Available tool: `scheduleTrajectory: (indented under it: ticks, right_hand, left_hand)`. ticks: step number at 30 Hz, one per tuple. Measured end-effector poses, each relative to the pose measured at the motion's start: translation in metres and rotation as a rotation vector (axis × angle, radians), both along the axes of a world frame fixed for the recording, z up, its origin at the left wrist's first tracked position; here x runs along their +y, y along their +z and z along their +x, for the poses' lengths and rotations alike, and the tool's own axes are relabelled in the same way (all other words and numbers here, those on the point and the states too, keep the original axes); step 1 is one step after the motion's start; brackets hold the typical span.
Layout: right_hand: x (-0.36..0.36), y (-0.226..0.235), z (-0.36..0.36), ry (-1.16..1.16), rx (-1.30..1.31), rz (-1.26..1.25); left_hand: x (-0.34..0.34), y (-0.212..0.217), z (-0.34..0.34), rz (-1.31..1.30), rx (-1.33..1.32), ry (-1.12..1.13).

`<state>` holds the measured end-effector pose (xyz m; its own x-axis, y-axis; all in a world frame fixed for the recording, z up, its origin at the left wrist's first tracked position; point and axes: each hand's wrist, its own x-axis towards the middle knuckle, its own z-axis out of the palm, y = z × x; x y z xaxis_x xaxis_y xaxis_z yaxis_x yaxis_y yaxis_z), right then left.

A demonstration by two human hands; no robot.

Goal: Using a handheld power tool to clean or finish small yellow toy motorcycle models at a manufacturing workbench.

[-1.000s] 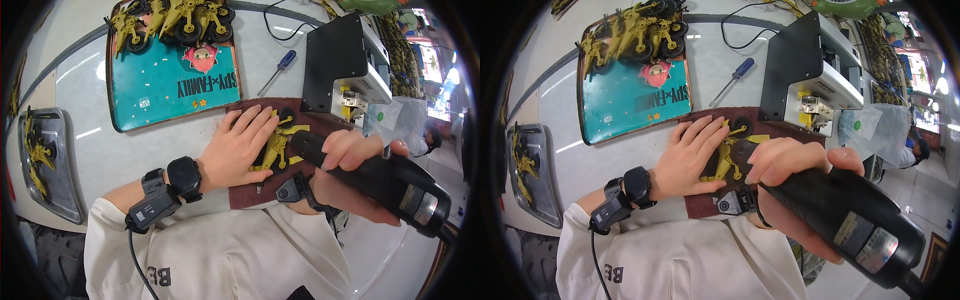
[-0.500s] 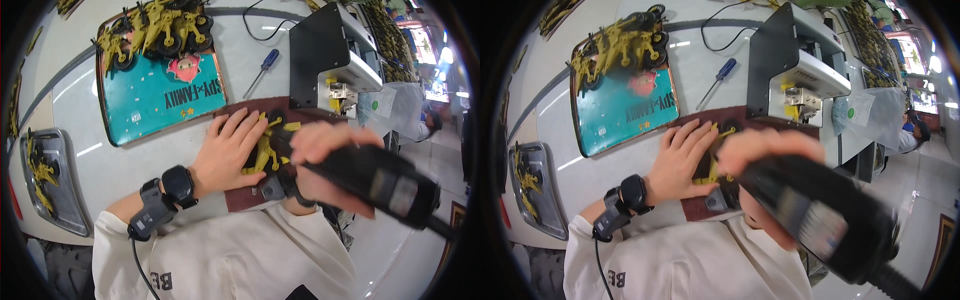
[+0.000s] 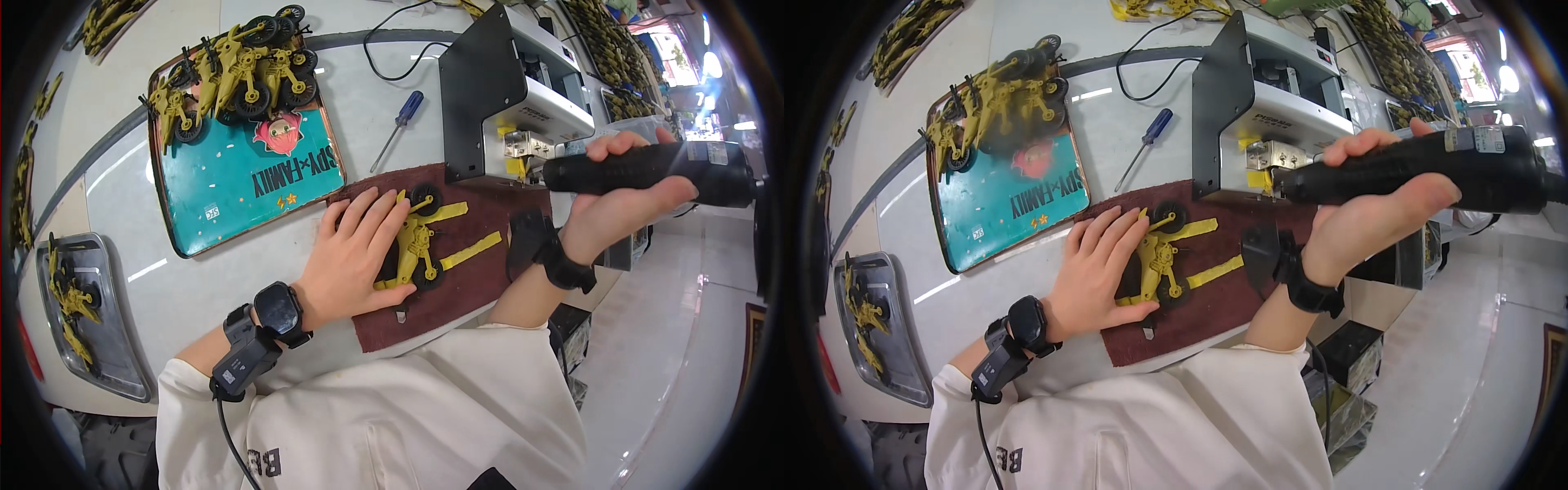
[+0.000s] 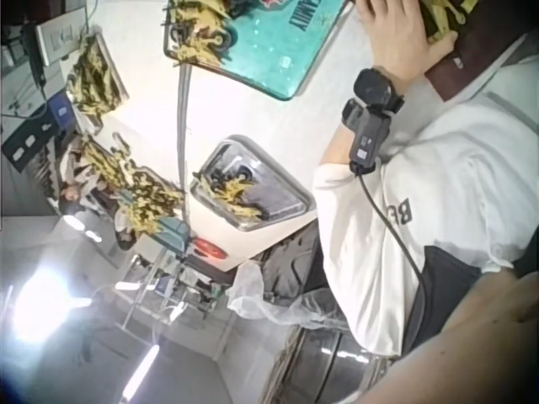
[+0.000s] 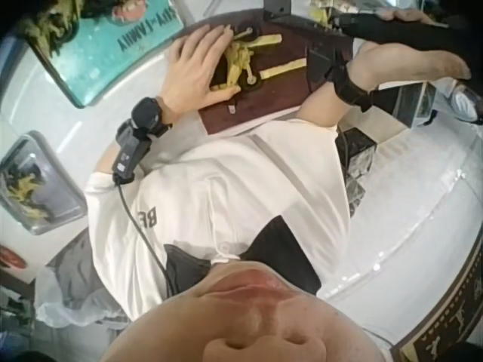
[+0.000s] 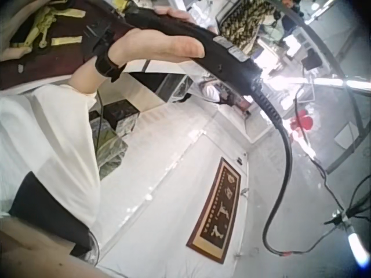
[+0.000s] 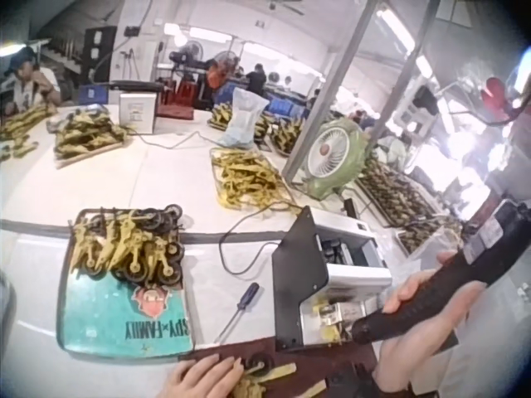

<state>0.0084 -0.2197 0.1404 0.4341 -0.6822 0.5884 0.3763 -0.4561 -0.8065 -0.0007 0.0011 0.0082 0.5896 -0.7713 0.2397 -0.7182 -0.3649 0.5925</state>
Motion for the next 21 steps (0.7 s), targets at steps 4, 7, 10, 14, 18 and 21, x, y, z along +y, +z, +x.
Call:
scheduleTrajectory:
  ticks: [4, 7, 10, 14, 18, 21]
  right_hand:
    - [0.015, -0.016, -0.043, 0.338, -0.061, 0.093]
    - [0.043, -0.036, -0.055, 0.646, -0.239, 0.055]
    - [0.046, -0.043, -0.037, 0.756, -0.285, 0.083]
    - [0.042, -0.041, -0.017, 0.731, -0.262, 0.075]
    - [0.049, -0.049, -0.007, 0.580, 0.004, 0.140]
    - [0.046, -0.064, -0.002, 0.493, 0.157, 0.128]
  left_hand:
    - [0.000, 0.002, 0.001, -0.013, -0.009, -0.023]
    - [0.001, 0.001, 0.001, -0.042, -0.004, -0.016]
    - [0.002, 0.001, 0.001, -0.038, 0.016, -0.007]
    - [0.001, 0.002, 0.004, -0.053, 0.019, -0.013]
    - [0.002, 0.001, 0.003, -0.044, 0.035, -0.004]
    - [0.002, 0.000, 0.005, -0.039, 0.041, -0.002]
